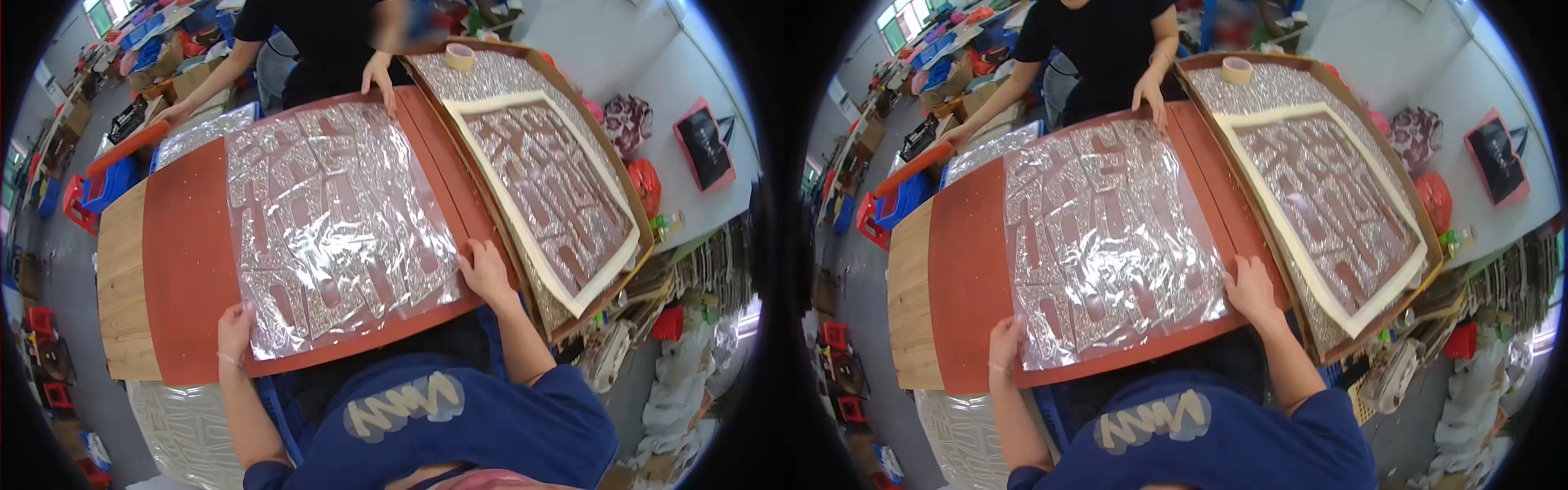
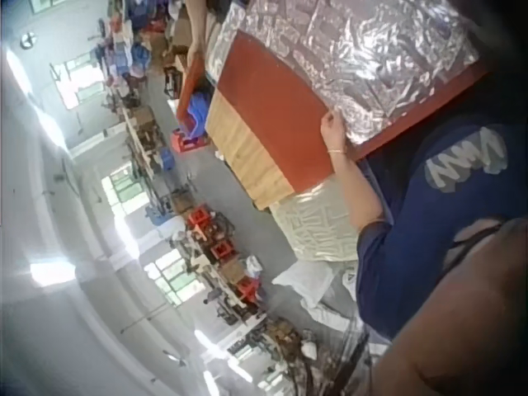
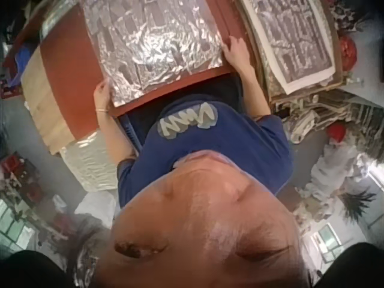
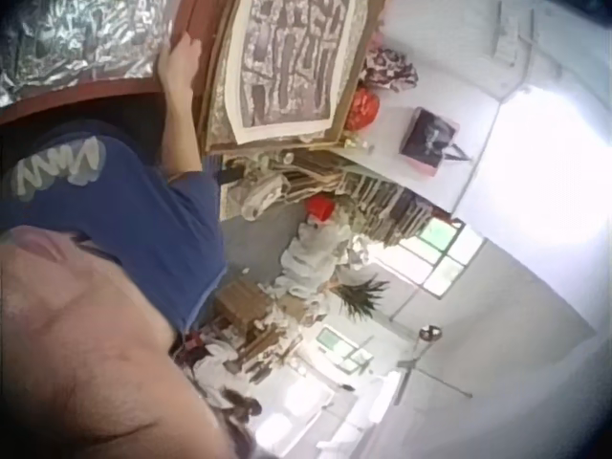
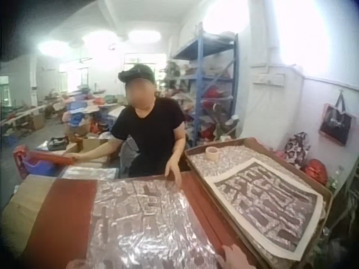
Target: Applying rhinestones to a template using adhesive sheets for shoe decoration.
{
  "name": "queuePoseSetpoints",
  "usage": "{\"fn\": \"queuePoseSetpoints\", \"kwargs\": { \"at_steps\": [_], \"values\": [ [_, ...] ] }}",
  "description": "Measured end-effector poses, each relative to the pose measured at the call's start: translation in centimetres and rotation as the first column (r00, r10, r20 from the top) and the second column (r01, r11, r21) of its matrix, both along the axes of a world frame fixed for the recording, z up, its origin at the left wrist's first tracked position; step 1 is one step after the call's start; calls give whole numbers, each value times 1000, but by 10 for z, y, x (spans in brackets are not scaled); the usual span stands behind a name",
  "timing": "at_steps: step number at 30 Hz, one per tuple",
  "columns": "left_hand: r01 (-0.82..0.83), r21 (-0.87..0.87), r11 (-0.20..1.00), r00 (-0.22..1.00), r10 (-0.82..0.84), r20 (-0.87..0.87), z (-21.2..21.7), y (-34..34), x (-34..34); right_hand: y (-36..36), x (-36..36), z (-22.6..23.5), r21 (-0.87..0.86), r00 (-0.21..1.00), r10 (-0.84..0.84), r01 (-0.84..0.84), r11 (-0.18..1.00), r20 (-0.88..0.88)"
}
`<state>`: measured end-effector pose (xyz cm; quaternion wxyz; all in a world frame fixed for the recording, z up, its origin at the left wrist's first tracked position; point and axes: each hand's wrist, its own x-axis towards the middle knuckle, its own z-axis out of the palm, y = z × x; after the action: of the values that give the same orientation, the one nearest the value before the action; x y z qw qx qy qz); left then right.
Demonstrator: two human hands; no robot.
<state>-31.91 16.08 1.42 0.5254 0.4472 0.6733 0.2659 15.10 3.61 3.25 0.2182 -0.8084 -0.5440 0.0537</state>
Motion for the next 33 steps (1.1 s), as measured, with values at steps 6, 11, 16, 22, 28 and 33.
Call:
{"fn": "queuePoseSetpoints", "kwargs": {
  "at_steps": [6,11,16,22,28,33],
  "values": [
    [-63,-31,998,974,68,218,-10,120,8,22,-12,-1,-195,985,-150,164,967,81],
    [98,380,920,823,140,-551,-48,173,41,21,5,5,-320,947,-321,305,897,1],
    [121,326,938,734,137,-666,-20,139,62,16,9,-12,-168,965,-222,244,955,136],
    [-11,263,965,660,205,-723,-15,126,75,17,4,0,-211,978,-205,207,955,27],
    [105,304,947,742,129,-657,-11,97,58,16,14,-4,-231,971,-239,233,945,2],
    [76,449,890,814,204,-543,-33,84,54,2,23,-19,-157,967,-229,211,965,-107]
  ]
}}
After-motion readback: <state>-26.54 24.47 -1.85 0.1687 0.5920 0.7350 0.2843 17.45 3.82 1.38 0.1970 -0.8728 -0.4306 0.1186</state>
